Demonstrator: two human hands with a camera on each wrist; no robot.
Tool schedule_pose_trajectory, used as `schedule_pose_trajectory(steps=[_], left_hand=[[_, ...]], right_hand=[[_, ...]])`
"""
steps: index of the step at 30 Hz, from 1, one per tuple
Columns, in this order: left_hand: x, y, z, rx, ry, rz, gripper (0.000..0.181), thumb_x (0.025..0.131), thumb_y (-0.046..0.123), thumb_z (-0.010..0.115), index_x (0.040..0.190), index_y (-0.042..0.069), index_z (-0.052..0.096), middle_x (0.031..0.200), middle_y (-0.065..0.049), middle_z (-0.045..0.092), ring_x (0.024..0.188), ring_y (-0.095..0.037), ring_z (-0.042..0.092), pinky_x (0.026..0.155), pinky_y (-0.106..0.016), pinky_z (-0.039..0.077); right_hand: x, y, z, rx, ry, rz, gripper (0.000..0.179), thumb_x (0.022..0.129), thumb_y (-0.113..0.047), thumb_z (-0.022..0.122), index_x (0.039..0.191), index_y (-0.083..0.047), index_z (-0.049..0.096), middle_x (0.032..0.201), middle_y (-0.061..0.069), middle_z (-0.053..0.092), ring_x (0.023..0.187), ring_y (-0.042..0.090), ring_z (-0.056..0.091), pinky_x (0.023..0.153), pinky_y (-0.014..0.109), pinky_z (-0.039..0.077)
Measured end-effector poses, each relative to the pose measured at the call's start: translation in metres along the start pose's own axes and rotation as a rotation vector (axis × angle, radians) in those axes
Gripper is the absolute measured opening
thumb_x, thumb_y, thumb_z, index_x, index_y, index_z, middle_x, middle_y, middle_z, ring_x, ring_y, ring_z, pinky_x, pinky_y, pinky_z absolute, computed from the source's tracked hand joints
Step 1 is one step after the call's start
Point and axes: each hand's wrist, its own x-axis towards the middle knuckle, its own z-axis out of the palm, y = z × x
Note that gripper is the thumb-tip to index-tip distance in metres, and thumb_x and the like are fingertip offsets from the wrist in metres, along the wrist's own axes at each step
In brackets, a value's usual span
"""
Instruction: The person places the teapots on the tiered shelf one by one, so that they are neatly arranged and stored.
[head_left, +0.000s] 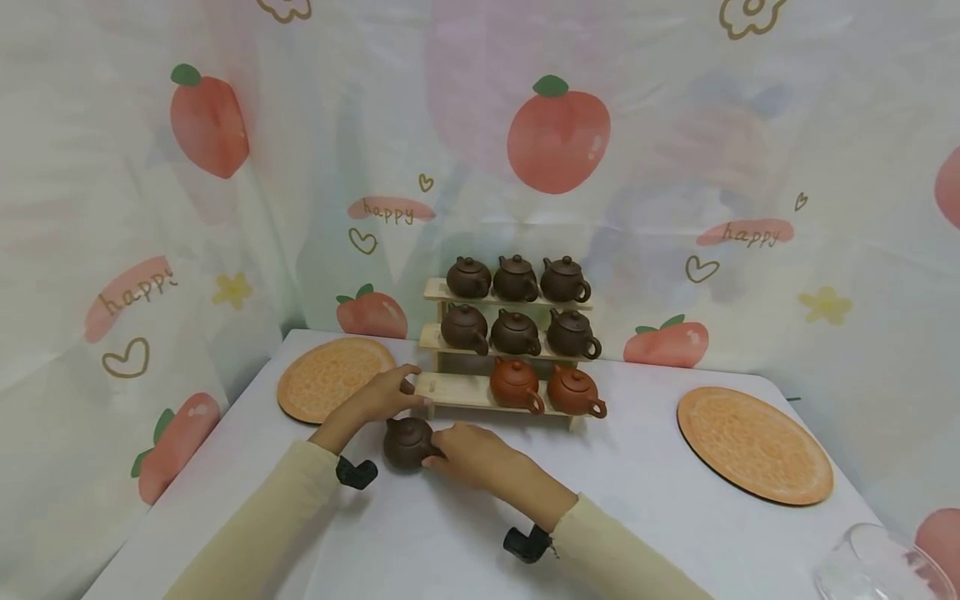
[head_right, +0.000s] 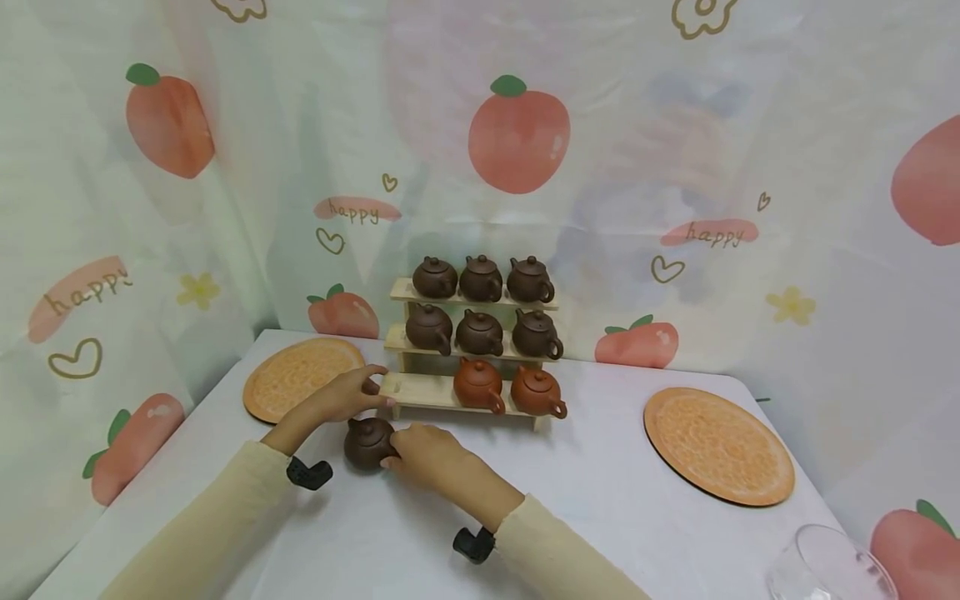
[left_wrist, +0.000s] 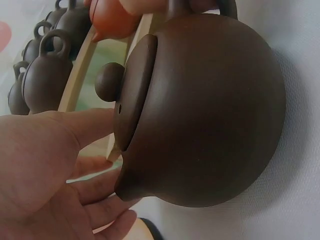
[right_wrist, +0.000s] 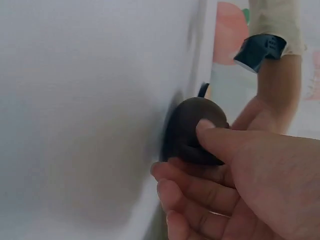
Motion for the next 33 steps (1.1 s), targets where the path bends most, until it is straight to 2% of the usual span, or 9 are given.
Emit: schedule_pose_trajectory(steps=[4, 9, 13, 18, 26, 33], left_hand=[[0.000, 0.000, 0.000, -0.010, -0.002, 0.002, 0.069, 0.101, 0.033, 0.074, 0.155, 0.002, 0.045, 0.131, -0.024, 0.069, 0.119, -0.038, 0.068, 0.092, -0.048, 0.058], [0.000, 0.001, 0.001, -0.009, 0.000, 0.008, 0.069, 0.101, 0.034, 0.074, 0.155, 0.002, 0.046, 0.131, -0.025, 0.069, 0.120, -0.039, 0.067, 0.095, -0.050, 0.057], [0.000, 0.002, 0.002, -0.005, 0.009, 0.002, 0.067, 0.101, 0.033, 0.074, 0.153, 0.002, 0.047, 0.129, -0.025, 0.070, 0.119, -0.039, 0.068, 0.096, -0.052, 0.056], [0.000, 0.001, 0.002, -0.004, 0.012, 0.008, 0.066, 0.100, 0.032, 0.074, 0.152, 0.001, 0.048, 0.128, -0.025, 0.070, 0.118, -0.038, 0.068, 0.097, -0.053, 0.055], [0.000, 0.000, 0.002, -0.002, 0.012, 0.016, 0.067, 0.100, 0.030, 0.075, 0.152, -0.001, 0.048, 0.126, -0.025, 0.070, 0.114, -0.037, 0.070, 0.095, -0.050, 0.056], [0.000, 0.000, 0.001, -0.025, 0.006, 0.010, 0.064, 0.100, 0.025, 0.074, 0.152, -0.002, 0.047, 0.126, -0.025, 0.071, 0.110, -0.034, 0.071, 0.092, -0.048, 0.057]], right_hand=[[0.000, -0.002, 0.004, 0.028, 0.021, 0.010, 0.030, 0.100, -0.038, 0.073, 0.098, -0.008, 0.071, 0.073, -0.001, 0.062, 0.067, 0.011, 0.057, 0.061, 0.028, 0.045], [-0.004, -0.001, 0.010, 0.048, 0.073, 0.007, 0.025, 0.101, -0.031, 0.073, 0.095, -0.007, 0.069, 0.074, 0.002, 0.065, 0.068, 0.014, 0.064, 0.061, 0.029, 0.048], [-0.013, 0.009, 0.012, 0.113, 0.099, -0.060, 0.022, 0.102, -0.026, 0.072, 0.089, -0.010, 0.064, 0.071, -0.003, 0.062, 0.063, 0.008, 0.055, 0.060, 0.025, 0.045], [-0.027, 0.029, 0.014, 0.186, 0.110, -0.125, 0.023, 0.103, -0.024, 0.070, 0.085, -0.014, 0.059, 0.068, -0.009, 0.051, 0.063, 0.003, 0.045, 0.060, 0.022, 0.041], [-0.045, 0.053, 0.011, 0.247, 0.153, -0.140, 0.028, 0.104, -0.025, 0.068, 0.081, -0.016, 0.055, 0.069, -0.012, 0.044, 0.065, 0.004, 0.044, 0.064, 0.023, 0.042], [-0.051, 0.065, 0.000, 0.286, 0.239, -0.107, 0.021, 0.103, -0.018, 0.070, 0.085, -0.014, 0.061, 0.069, -0.010, 0.048, 0.062, 0.003, 0.043, 0.060, 0.023, 0.041]])
